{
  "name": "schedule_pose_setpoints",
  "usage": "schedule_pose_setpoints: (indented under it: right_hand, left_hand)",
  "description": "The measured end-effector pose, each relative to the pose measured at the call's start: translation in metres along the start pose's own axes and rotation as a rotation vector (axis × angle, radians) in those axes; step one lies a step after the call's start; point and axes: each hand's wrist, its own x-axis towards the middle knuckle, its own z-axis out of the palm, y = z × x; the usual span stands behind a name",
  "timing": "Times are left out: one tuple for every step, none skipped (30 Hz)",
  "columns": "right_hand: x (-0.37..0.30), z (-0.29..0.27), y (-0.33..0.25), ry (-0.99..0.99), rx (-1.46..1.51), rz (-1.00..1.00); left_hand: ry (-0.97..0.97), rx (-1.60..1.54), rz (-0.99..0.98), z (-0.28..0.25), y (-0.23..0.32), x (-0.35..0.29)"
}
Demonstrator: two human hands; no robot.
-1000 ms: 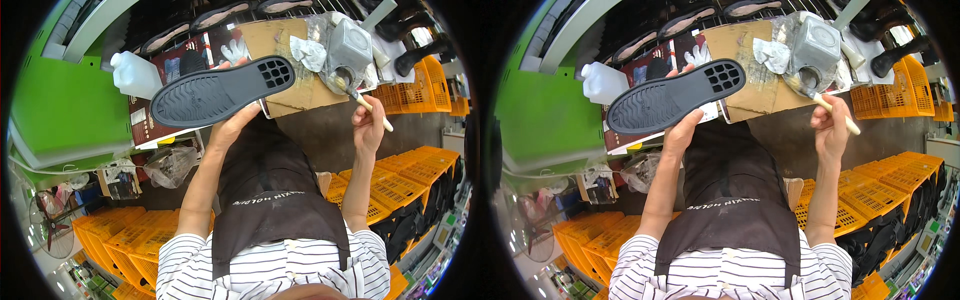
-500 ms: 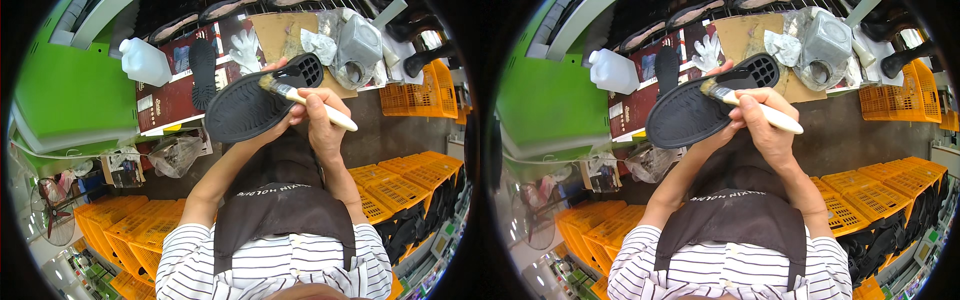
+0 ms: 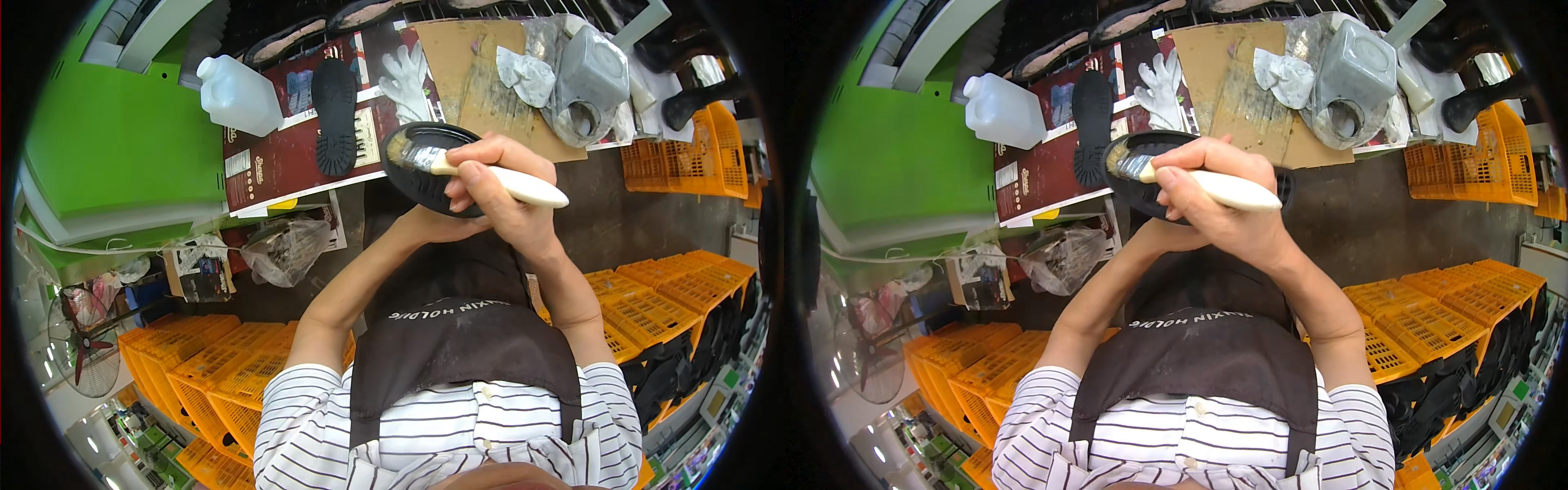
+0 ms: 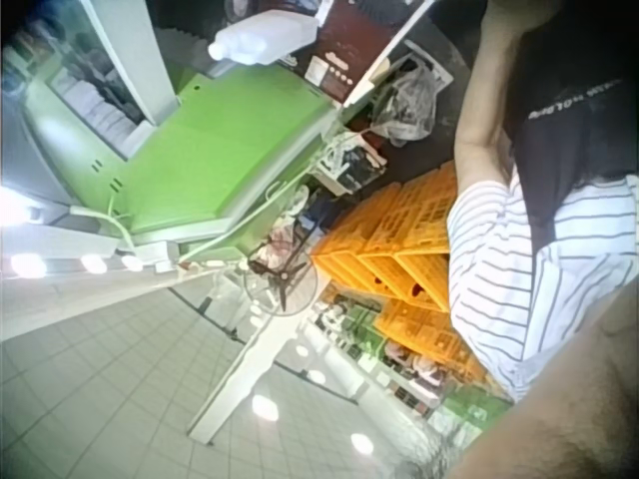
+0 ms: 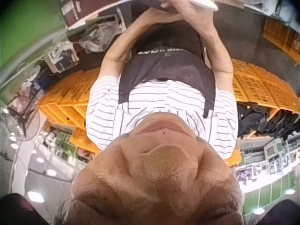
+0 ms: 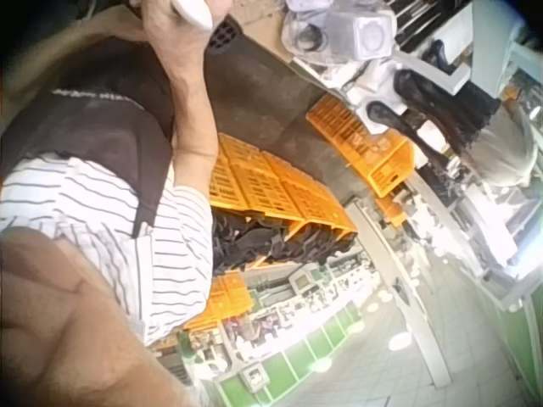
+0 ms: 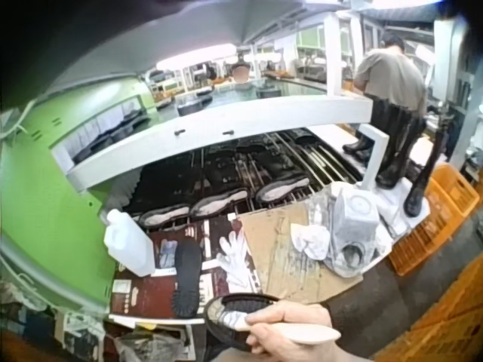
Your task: The person applies adhesive to shoe soles with a brush, places them onto a conveyor belt, and retrieves additional shoe soles from a crate.
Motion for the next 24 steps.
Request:
schedule_pose_setpoints:
  right_hand:
    - [0.003,-0.006,0.000,0.018,-0.015,0.010]
    - [0.007,-0.010,0.002,0.022,-0.026,-0.011]
    - [0.011,-0.015,0.004,0.027,-0.038,-0.032]
    - [0.016,-0.020,0.006,0.026,-0.060,-0.027]
    - [0.021,-0.025,0.009,0.035,-0.015,-0.025]
    - [0.024,-0.029,0.012,0.040,-0.017,-0.004]
    - [0.028,-0.033,0.015,0.047,-0.020,0.017]
    - [0.031,-0.036,0.020,0.048,-0.022,0.014]
    - [0.035,-0.039,0.026,0.050,-0.032,-0.003]
    - [0.038,-0.042,0.030,0.052,-0.041,-0.019]
    - [0.042,-0.044,0.032,0.055,-0.041,-0.019]
    - [0.045,-0.046,0.033,0.071,-0.078,0.000]
    - [0.048,-0.048,0.035,0.090,-0.114,0.020]
    - [0.051,-0.049,0.037,0.109,-0.104,0.016]
    - [0.052,-0.051,0.038,0.114,-0.105,0.017]
    - [0.053,-0.053,0.040,0.117,-0.102,0.025]
    - [0.053,-0.053,0.041,0.121,-0.100,0.033]
    - [0.052,-0.054,0.042,0.109,-0.093,0.027]
    - [0.050,-0.052,0.042,0.107,-0.092,0.031]
    - [0.048,-0.050,0.041,0.092,-0.094,0.043]
    - [0.045,-0.047,0.041,0.078,-0.096,0.057]
    - [0.041,-0.044,0.040,0.057,-0.057,0.043]
    - [0.038,-0.041,0.039,0.056,-0.056,0.049]
    - [0.036,-0.037,0.038,0.024,-0.057,0.065]
  left_hand:
    - [0.171,-0.176,-0.187,0.017,0.023,-0.007]
    - [0.146,0.093,-0.060,0.015,0.037,-0.010]
    - [0.118,0.362,0.068,0.010,0.045,-0.014]
    - [0.011,0.277,-0.060,0.003,0.047,-0.017]
    - [0.011,0.279,-0.056,0.000,0.049,-0.017]
    - [-0.047,0.190,-0.025,-0.003,0.052,-0.017]
    - [-0.107,0.100,0.005,-0.007,0.054,-0.016]
    - [-0.150,0.106,0.004,-0.013,0.053,-0.018]
    - [-0.153,0.108,0.006,-0.016,0.049,-0.019]
    - [-0.148,0.055,0.029,-0.018,0.046,-0.021]
    - [-0.143,0.002,0.052,-0.020,0.045,-0.023]
    - [-0.145,0.002,0.051,-0.022,0.045,-0.027]
    - [-0.101,-0.071,0.009,-0.024,0.047,-0.031]
    - [-0.055,-0.144,-0.034,-0.023,0.049,-0.033]
    - [-0.059,-0.145,-0.036,-0.021,0.051,-0.034]
    - [0.031,-0.207,-0.060,-0.017,0.058,-0.036]
    - [0.122,-0.269,-0.085,-0.015,0.062,-0.037]
    - [0.139,-0.245,-0.093,-0.016,0.062,-0.037]
    - [0.142,-0.247,-0.095,-0.016,0.061,-0.038]
    - [0.171,-0.312,-0.101,-0.016,0.059,-0.039]
    - [0.200,-0.377,-0.107,-0.016,0.058,-0.039]
    - [0.181,-0.378,-0.072,-0.018,0.058,-0.038]
    - [0.184,-0.382,-0.076,-0.017,0.057,-0.039]
    - [0.226,-0.455,-0.064,-0.017,0.056,-0.040]
